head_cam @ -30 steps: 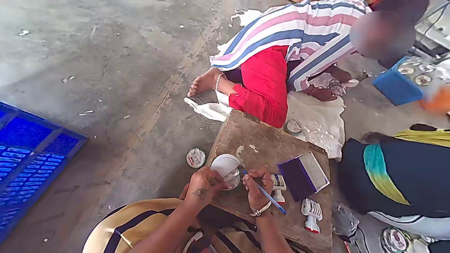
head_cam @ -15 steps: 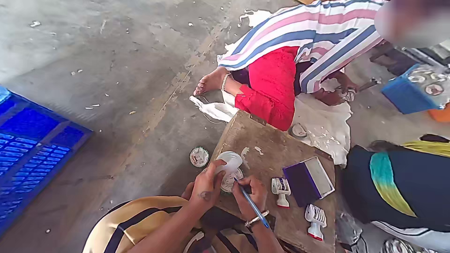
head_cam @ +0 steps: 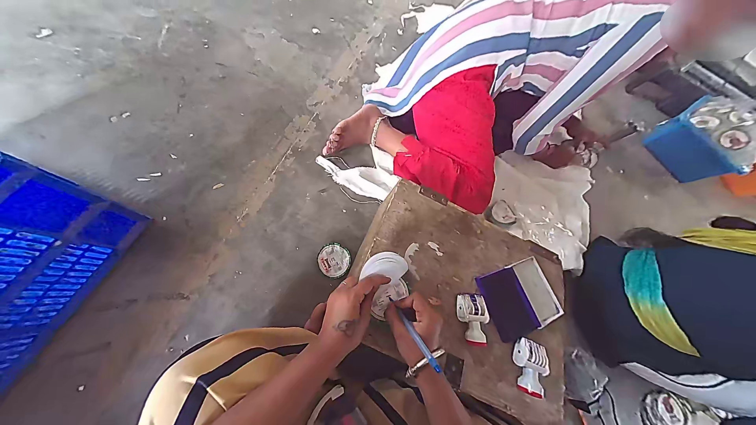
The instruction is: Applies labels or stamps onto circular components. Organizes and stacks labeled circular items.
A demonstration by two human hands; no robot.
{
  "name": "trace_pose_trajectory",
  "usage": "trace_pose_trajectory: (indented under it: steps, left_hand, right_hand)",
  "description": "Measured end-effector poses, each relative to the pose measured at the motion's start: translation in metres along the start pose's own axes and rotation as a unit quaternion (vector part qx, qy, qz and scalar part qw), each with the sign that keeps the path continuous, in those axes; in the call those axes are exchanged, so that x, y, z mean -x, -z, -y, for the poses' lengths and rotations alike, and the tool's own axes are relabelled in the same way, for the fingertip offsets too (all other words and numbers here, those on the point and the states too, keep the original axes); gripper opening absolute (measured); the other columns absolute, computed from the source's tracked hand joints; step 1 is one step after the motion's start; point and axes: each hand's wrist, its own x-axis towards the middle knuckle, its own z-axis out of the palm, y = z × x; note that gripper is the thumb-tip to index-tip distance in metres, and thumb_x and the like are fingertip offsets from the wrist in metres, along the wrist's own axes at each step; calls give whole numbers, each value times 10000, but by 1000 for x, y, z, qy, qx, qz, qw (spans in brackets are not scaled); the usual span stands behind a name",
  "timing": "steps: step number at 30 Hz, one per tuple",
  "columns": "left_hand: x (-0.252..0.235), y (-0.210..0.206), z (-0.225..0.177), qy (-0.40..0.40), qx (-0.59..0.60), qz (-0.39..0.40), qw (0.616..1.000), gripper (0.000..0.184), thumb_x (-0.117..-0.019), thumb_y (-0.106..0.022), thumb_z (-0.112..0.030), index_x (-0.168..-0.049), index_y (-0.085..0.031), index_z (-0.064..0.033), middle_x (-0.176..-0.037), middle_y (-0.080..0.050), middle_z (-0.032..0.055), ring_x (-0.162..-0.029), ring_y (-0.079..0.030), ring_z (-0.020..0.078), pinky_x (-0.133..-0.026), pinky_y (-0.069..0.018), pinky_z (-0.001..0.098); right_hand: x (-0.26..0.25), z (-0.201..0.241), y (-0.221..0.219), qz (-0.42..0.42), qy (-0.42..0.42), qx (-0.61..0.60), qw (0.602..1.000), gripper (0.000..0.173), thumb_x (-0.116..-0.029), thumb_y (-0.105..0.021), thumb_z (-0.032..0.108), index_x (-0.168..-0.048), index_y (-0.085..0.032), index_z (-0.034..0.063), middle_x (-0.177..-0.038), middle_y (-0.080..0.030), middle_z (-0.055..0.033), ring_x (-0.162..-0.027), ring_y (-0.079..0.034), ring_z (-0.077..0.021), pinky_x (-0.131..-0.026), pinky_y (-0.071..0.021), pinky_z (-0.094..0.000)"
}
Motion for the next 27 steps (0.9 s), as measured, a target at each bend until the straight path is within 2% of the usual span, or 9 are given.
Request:
trace_pose_trajectory:
  steps: [3,6,11,21,27]
  left_hand:
    - [0,-3,-1,2,-5,-4,1000,283,-992,-534,-17,-1140,-772,-63,-1035,-769,136,-926,-722,314,-851,-562,441]
    - [0,0,-1,6,-4,-1,1000,285,-989,-536,-13,-1144,-771,-59,-1016,-763,155,-922,-722,326,-853,-561,451]
    - [0,-3,0,2,-2,-5,1000,277,-992,-540,-28,-1142,-771,-58,-995,-762,151,-881,-717,315,-820,-561,443]
    - [0,-2,1,0,-10,-5,1000,282,-995,-534,-30,-1148,-769,-60,-1005,-761,152,-896,-722,317,-833,-565,449]
    - [0,-3,0,-3,-15,-9,1000,281,-996,-534,-37,-1147,-769,-63,-986,-762,147,-872,-718,311,-814,-564,443]
  right_hand:
    - [0,0,3,12,-6,-26,1000,89,-769,-702,78,-742,-641,20,-649,-645,29,-560,-568,64,-535,-473,-115]
    - [-1,2,1,0,-18,-36,999,83,-793,-692,69,-787,-650,-2,-671,-656,29,-565,-563,79,-546,-471,-101]
    - [-2,-2,0,8,-19,-11,1000,110,-792,-698,110,-785,-660,6,-678,-666,6,-581,-588,41,-552,-486,-141]
    - [-3,-1,-3,-4,-27,-45,999,91,-812,-699,78,-819,-674,-9,-695,-674,19,-589,-580,69,-568,-486,-113]
    - [-4,0,-4,-5,-32,-20,999,116,-817,-702,98,-818,-675,-15,-703,-682,-8,-600,-594,41,-582,-490,-138]
